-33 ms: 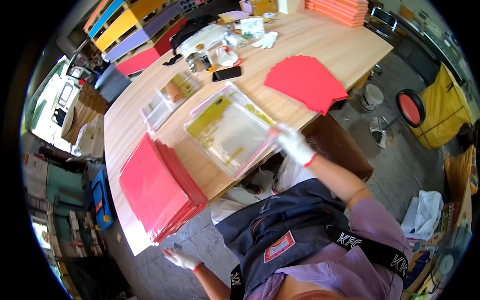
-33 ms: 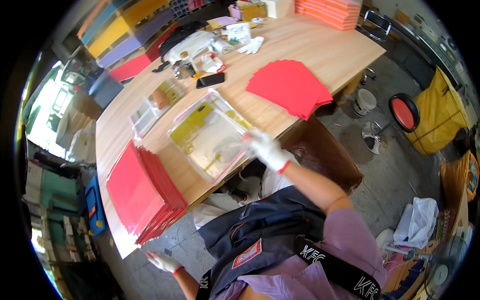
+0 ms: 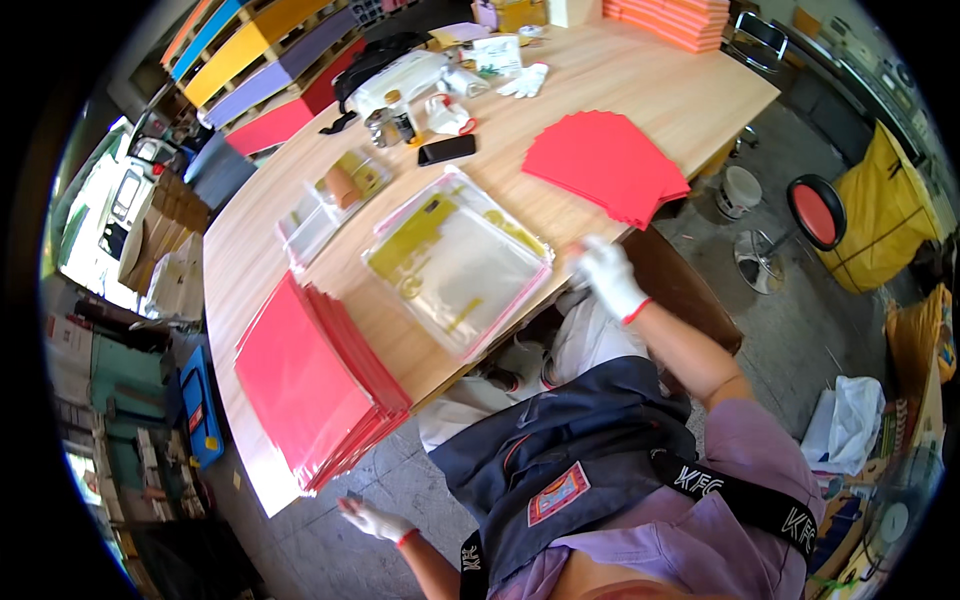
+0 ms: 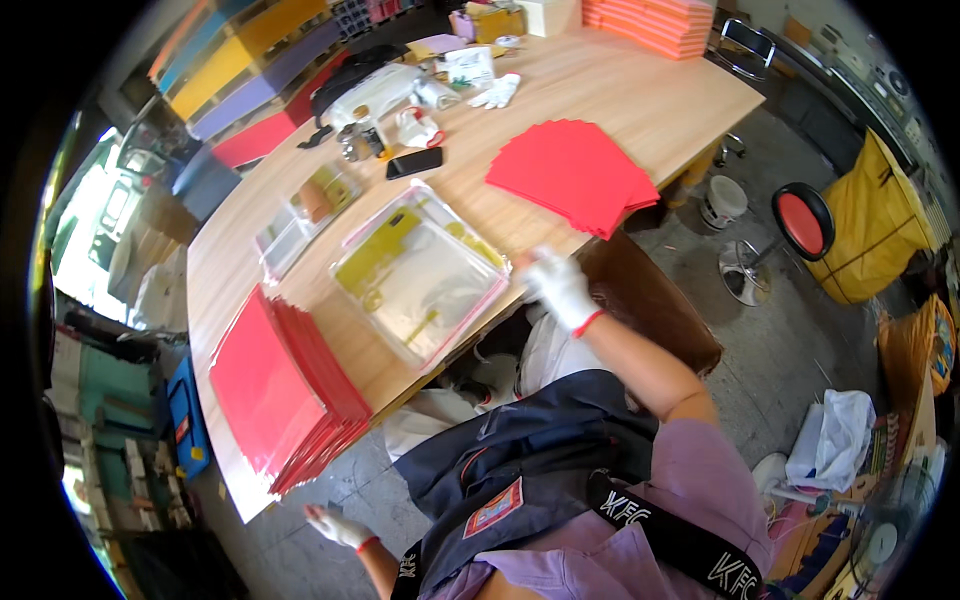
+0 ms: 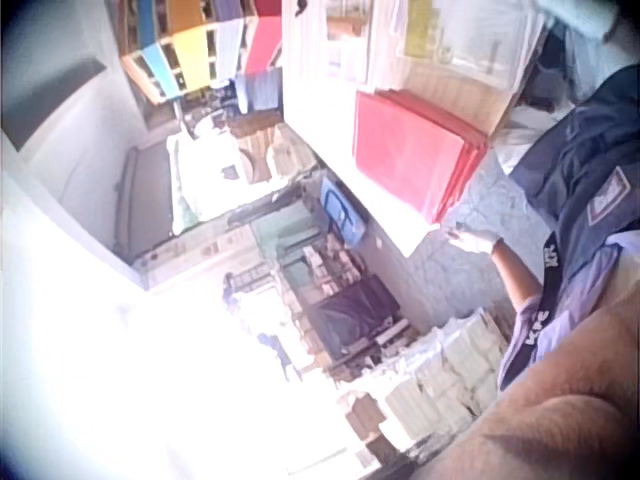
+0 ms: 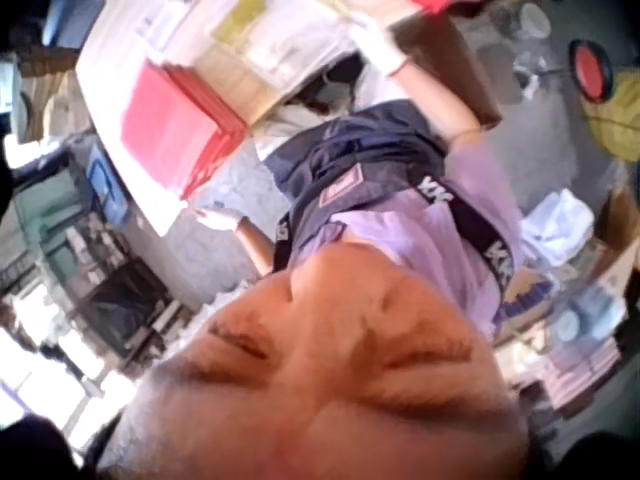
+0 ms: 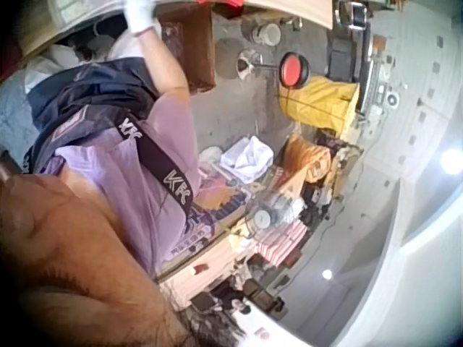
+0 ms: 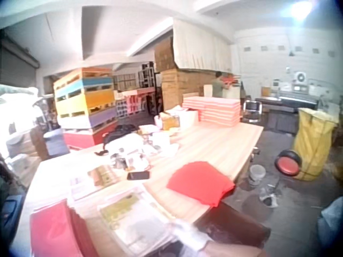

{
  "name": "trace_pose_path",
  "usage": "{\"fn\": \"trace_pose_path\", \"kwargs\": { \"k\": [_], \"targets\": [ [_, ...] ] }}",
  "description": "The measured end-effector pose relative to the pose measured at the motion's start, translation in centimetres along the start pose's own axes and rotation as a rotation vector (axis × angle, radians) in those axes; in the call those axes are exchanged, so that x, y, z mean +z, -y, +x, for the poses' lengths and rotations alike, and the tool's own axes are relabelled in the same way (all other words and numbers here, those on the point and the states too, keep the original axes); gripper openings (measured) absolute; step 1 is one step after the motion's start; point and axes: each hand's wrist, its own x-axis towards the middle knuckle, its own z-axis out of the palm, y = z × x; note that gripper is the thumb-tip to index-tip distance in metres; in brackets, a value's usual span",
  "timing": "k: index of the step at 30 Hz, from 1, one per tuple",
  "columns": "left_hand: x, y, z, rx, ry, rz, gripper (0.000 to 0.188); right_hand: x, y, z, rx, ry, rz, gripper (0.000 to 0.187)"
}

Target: The person repeatedly picks up red rectangular sheets, places them into clear plastic sleeves, and stacks the wrapped units on the table. The process is repeated continuously with the same materials.

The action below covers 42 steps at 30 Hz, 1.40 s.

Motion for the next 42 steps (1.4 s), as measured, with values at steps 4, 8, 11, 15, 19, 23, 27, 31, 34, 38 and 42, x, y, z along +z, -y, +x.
{"fn": "trace_pose_path", "kwargs": {
  "k": [4,8,11,15,19,23,27,31,34,38,42],
  "targets": [
    [1.8,7.8,-5.0,0.003,0.355,-0.007,0.036,-13.3,-0.7,3.9,0.099,-0.393,-0.124,0.010],
    [6.8,2.5,-11.3,0.032,0.668,0.077,0.032,-17.1,-0.8,6.2,0.333,-0.347,-0.139,0.016],
    [8.4,-0.7,-12.9,0.156,0.824,0.069,0.031,-17.5,-2.1,8.0,0.369,-0.284,0.004,0.016],
    [10.2,-2.0,-12.5,0.452,0.925,0.200,0.024,-18.1,-2.3,9.6,0.357,-0.324,0.113,0.016],
    [15.4,-10.6,-14.8,1.080,0.958,0.228,0.031,-21.7,-2.1,12.5,0.217,-0.457,0.298,0.028],
    [21.4,-12.8,-15.3,1.390,0.933,0.455,0.029,-20.4,0.0,13.7,0.382,-0.220,0.520,0.025],
    [25.3,-11.9,-16.0,1.287,1.096,0.688,0.023,-19.6,1.0,14.4,0.257,-0.184,0.215,0.009],
    [26.4,-13.3,-16.0,1.159,1.149,0.922,0.024,-17.4,2.6,13.5,0.162,-0.202,0.375,0.003],
    [26.9,-12.8,-15.1,1.168,1.139,0.859,0.025,-16.7,2.0,10.7,0.124,-0.136,0.483,0.010],
    [26.4,-11.6,-13.1,1.079,1.164,0.665,0.027,-14.7,3.0,1.2,0.158,0.168,0.587,0.021],
    [26.0,-11.0,-12.4,0.933,1.168,0.542,0.027,-12.7,4.1,-7.2,0.419,0.340,0.532,0.032]
  ]
}}
